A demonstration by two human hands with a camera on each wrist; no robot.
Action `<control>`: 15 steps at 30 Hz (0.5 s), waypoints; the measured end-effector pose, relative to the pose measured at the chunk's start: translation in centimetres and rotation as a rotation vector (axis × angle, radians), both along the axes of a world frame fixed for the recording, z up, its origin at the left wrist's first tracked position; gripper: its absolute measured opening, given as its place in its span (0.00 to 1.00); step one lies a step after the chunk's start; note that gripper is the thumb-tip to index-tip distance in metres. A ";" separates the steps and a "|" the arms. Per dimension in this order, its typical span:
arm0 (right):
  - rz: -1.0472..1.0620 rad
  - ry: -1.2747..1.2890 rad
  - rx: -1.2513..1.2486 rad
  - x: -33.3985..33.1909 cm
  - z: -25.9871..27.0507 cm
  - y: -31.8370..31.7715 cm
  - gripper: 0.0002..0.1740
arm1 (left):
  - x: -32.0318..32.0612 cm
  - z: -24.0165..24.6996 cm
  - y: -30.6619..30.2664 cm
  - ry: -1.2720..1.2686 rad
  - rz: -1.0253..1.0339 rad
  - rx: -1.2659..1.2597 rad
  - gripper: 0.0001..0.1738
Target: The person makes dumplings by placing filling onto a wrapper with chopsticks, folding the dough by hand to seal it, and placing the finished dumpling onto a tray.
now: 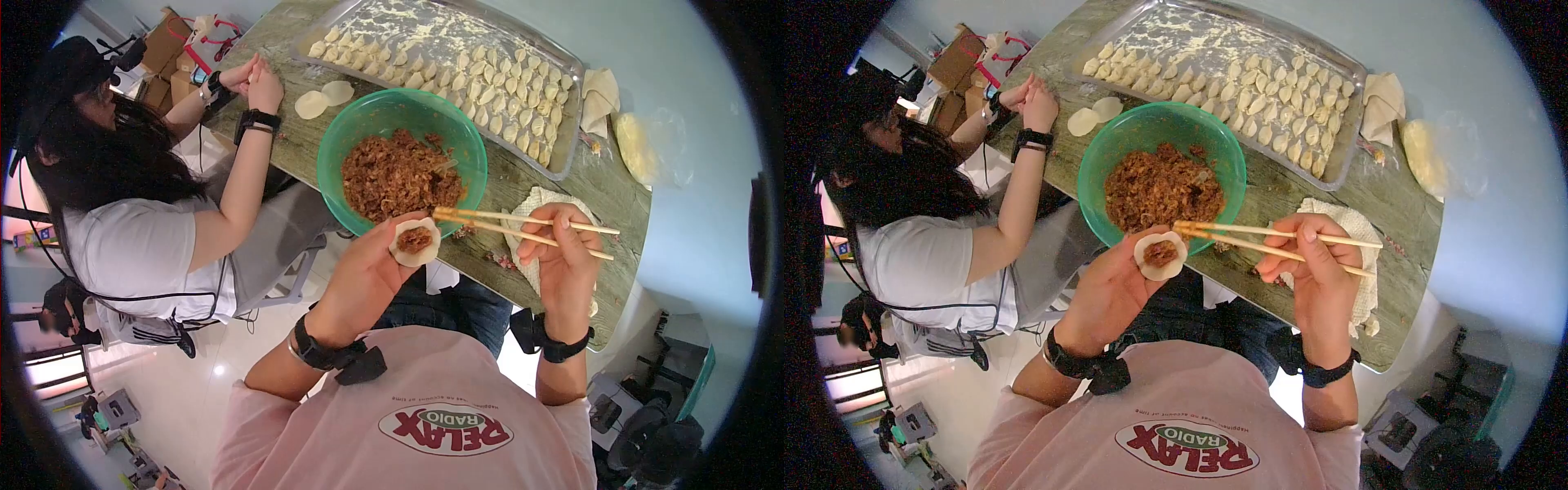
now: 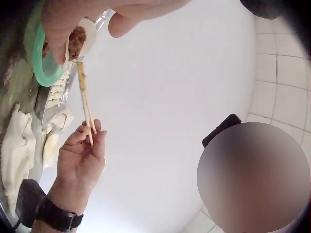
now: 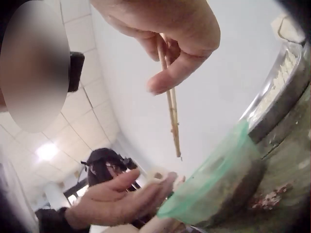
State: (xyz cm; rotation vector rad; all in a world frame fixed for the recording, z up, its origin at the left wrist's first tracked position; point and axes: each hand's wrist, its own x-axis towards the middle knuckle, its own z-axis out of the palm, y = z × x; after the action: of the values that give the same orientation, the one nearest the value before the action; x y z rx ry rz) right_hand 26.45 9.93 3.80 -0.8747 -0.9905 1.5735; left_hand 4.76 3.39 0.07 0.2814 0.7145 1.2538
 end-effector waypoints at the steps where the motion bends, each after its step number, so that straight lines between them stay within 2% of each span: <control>1: -0.045 -0.050 0.013 -0.3 -0.2 0.1 0.13 | -0.3 0.0 -0.1 0.008 0.002 0.004 0.25; 3: -0.092 -0.099 0.028 -0.8 -1.1 0.4 0.13 | -0.7 0.2 -0.3 0.017 0.002 0.009 0.25; 5: -0.005 -0.399 0.097 -1.4 -2.9 1.0 0.11 | -1.0 0.6 -0.4 -0.059 0.019 0.010 0.23; 6: -0.008 -0.396 0.100 -2.0 -3.9 1.3 0.11 | -1.0 0.7 -0.5 -0.055 0.016 0.013 0.23; 8: 0.090 -0.739 0.759 -3.2 -5.6 1.8 0.12 | -0.9 0.7 -0.7 0.089 -0.021 0.164 0.31; 9: 0.083 -0.737 0.761 -3.3 -6.1 1.8 0.12 | -0.9 0.9 -0.8 0.093 -0.025 0.168 0.31; 11: 0.129 -0.779 0.764 -3.6 -6.7 1.5 0.18 | -0.8 1.4 -0.9 0.031 -0.016 0.114 0.41; 15: 0.082 -0.809 0.579 -3.0 -5.3 0.0 0.19 | -0.9 1.4 -1.3 0.121 -0.056 0.121 0.37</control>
State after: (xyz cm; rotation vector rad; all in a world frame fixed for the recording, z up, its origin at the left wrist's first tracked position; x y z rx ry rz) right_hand 23.47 9.89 -1.53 -1.0632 -1.9486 0.8725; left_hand 3.86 2.04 1.52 0.4775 0.7304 1.2364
